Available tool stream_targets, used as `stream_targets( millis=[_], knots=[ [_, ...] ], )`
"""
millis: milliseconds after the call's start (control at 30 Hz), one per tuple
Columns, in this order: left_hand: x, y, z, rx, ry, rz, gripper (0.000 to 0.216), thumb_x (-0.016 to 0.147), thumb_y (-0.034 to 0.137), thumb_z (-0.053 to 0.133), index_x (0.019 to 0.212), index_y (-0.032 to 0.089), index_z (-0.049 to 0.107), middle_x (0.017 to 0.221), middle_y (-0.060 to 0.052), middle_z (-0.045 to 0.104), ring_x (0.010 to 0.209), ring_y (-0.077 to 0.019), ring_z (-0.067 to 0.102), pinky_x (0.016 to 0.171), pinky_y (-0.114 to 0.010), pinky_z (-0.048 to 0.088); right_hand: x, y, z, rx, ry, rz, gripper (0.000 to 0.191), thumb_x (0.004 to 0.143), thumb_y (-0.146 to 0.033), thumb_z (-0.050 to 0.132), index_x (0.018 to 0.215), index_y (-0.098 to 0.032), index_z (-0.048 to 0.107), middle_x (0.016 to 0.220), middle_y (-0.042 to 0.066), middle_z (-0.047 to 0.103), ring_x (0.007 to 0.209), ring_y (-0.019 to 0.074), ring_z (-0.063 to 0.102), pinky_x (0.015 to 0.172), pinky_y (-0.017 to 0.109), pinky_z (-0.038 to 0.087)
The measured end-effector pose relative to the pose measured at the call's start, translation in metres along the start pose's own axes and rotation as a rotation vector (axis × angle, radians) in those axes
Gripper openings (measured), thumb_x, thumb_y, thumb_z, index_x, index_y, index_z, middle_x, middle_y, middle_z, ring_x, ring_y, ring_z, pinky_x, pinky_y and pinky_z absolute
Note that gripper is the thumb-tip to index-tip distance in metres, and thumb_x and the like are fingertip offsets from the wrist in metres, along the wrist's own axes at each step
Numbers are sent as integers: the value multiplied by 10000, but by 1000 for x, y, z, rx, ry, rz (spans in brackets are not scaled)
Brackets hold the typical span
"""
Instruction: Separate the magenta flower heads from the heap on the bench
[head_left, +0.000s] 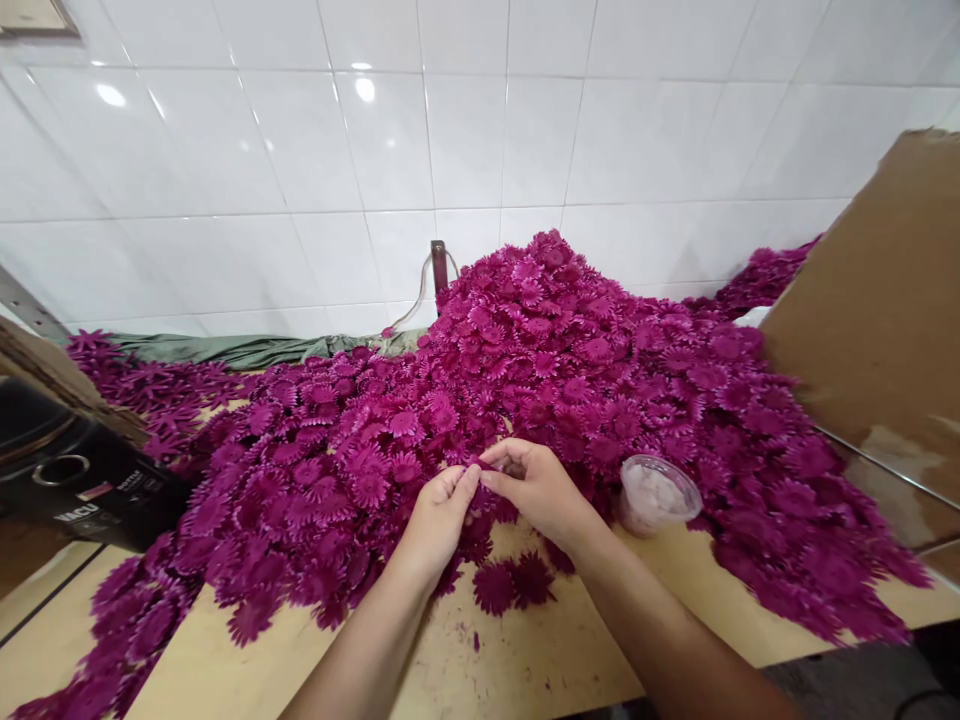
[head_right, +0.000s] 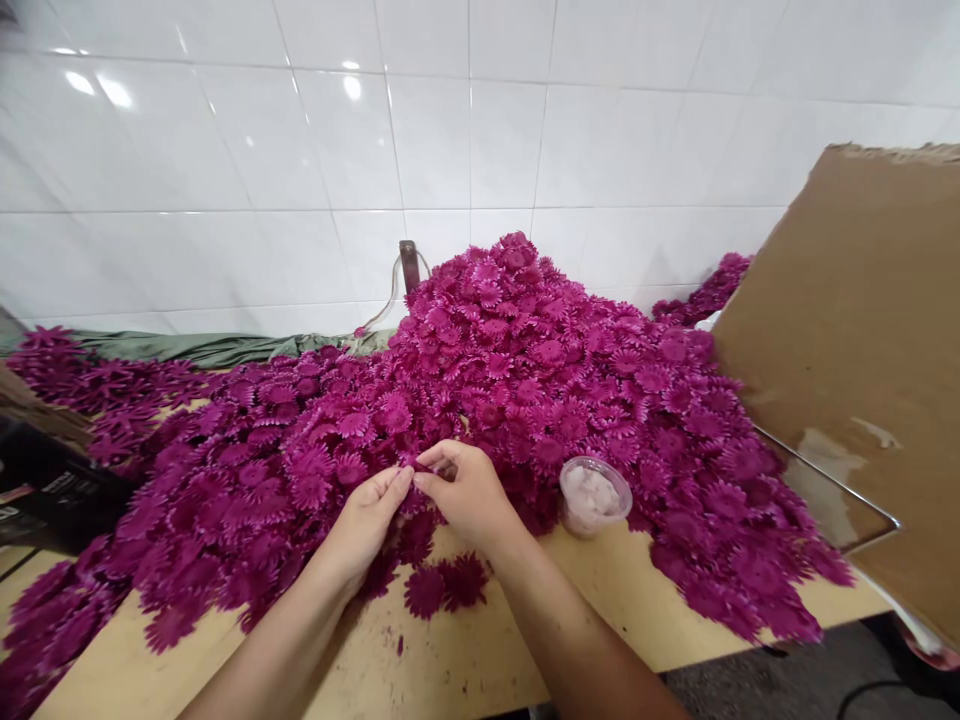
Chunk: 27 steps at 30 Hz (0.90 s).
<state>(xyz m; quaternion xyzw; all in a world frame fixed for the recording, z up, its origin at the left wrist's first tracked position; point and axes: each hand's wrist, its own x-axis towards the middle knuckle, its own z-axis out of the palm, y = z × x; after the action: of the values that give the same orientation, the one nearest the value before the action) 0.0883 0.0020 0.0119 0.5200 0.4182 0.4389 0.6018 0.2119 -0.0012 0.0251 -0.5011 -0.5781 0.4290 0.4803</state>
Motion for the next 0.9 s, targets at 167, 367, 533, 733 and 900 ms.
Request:
stream_targets(
  millis=[167, 367, 533, 733, 900],
  knots=[
    [-2, -3, -1, 140, 1, 73, 233, 727, 386, 521, 661, 162, 516, 652, 20, 544, 645, -125, 499, 670, -258, 426, 6, 1, -4, -65, 178, -27, 158, 661, -299, 498, 587, -169, 550, 557, -20, 530, 542, 115, 472, 580, 258, 404],
    [-1, 1, -3, 261, -1, 150, 179, 745, 343, 484, 708, 170, 514, 700, 2, 549, 709, -152, 508, 716, -270, 415, 9, 2, 0, -166, 254, -88, 196, 673, -328, 463, 572, -172, 524, 532, -13, 512, 523, 122, 462, 552, 255, 393],
    [-15, 14, -3, 254, -53, 187, 180, 755, 338, 478, 774, 173, 549, 772, -15, 595, 766, -161, 533, 763, -266, 411, 37, 2, -20, -303, 556, -113, 202, 719, -269, 410, 674, -159, 573, 586, 25, 553, 575, 165, 518, 607, 312, 426],
    [-17, 11, -9, 166, 83, 44, 209, 700, 376, 553, 679, 169, 545, 631, 22, 555, 616, -124, 495, 617, -224, 402, 34, -5, -25, -450, 476, -224, 383, 624, -101, 517, 986, -192, 602, 1041, 92, 561, 980, 227, 517, 864, 387, 391],
    [-10, 9, -9, 69, 40, -47, 231, 646, 381, 606, 669, 155, 562, 589, 27, 533, 567, -110, 461, 574, -220, 381, -6, -14, -2, -499, 106, -262, 194, 720, -246, 564, 901, -203, 620, 915, 53, 604, 894, 187, 549, 826, 353, 422]
  ],
)
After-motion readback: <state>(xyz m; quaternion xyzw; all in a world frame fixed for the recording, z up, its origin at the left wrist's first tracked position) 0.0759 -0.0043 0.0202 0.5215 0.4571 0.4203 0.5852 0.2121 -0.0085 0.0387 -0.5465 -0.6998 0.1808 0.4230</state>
